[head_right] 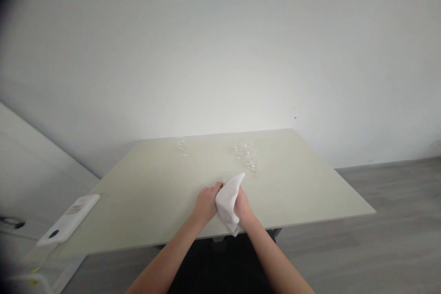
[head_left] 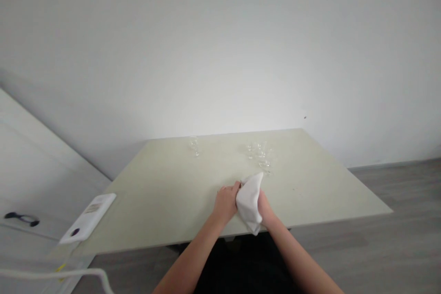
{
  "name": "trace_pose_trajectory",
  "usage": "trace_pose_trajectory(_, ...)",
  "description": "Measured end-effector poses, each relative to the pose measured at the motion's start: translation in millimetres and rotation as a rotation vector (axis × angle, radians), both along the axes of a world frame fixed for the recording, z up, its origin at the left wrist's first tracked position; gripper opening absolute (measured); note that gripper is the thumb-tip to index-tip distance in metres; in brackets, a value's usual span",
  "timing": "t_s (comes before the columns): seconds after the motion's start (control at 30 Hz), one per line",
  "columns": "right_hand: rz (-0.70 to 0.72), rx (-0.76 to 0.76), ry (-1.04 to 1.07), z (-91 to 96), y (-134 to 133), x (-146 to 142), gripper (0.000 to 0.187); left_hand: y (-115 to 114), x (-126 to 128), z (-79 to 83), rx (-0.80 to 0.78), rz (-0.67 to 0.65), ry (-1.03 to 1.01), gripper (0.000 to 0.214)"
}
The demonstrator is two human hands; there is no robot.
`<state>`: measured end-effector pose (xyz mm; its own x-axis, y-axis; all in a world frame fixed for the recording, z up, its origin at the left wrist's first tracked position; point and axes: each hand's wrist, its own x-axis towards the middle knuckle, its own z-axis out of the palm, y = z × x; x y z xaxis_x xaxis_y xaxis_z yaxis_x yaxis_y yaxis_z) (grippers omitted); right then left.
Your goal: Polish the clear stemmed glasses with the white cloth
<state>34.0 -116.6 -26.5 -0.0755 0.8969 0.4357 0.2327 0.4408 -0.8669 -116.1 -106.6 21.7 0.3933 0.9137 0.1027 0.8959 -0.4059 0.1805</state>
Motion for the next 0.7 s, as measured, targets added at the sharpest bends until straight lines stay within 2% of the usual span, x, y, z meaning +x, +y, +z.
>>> trace_pose_trajectory(0.1,0.166,0.095,-0.137,19.1,-8,5,0.05,7,-12,1.9,-0.133,0.023,-0.069,0.03)
trace_pose_trajectory(0.2,0.235,0.026,-0.018,36.6,-13,7,0.062,13,-20,7.7,-0.174,0.006,-0.159,0.035)
trace_pose_trajectory(0.33,0.312,-0.17,0.158,44.5,-9,5,0.054,16,-21,15.5,-0.062,0.025,-0.087,0.032)
trace_pose_trajectory(0.43,0.35,-0.246,0.197,44.6,-5,2,0.047,16,-21,20.8,-0.012,-0.002,-0.041,0.026)
trace_pose_trajectory(0.53,0.342,-0.295,0.295,43.6,0,0,0.036,16,-20,23.5,0.003,0.036,-0.016,0.023)
trace_pose_trajectory(0.63,0.336,-0.223,0.174,39.9,10,0,0.034,13,-19,22.3,0.058,-0.081,0.037,0.026)
trace_pose_trajectory(0.7,0.323,-0.182,0.032,35.3,17,2,0.021,10,-17,20.6,0.106,-0.164,0.075,0.027)
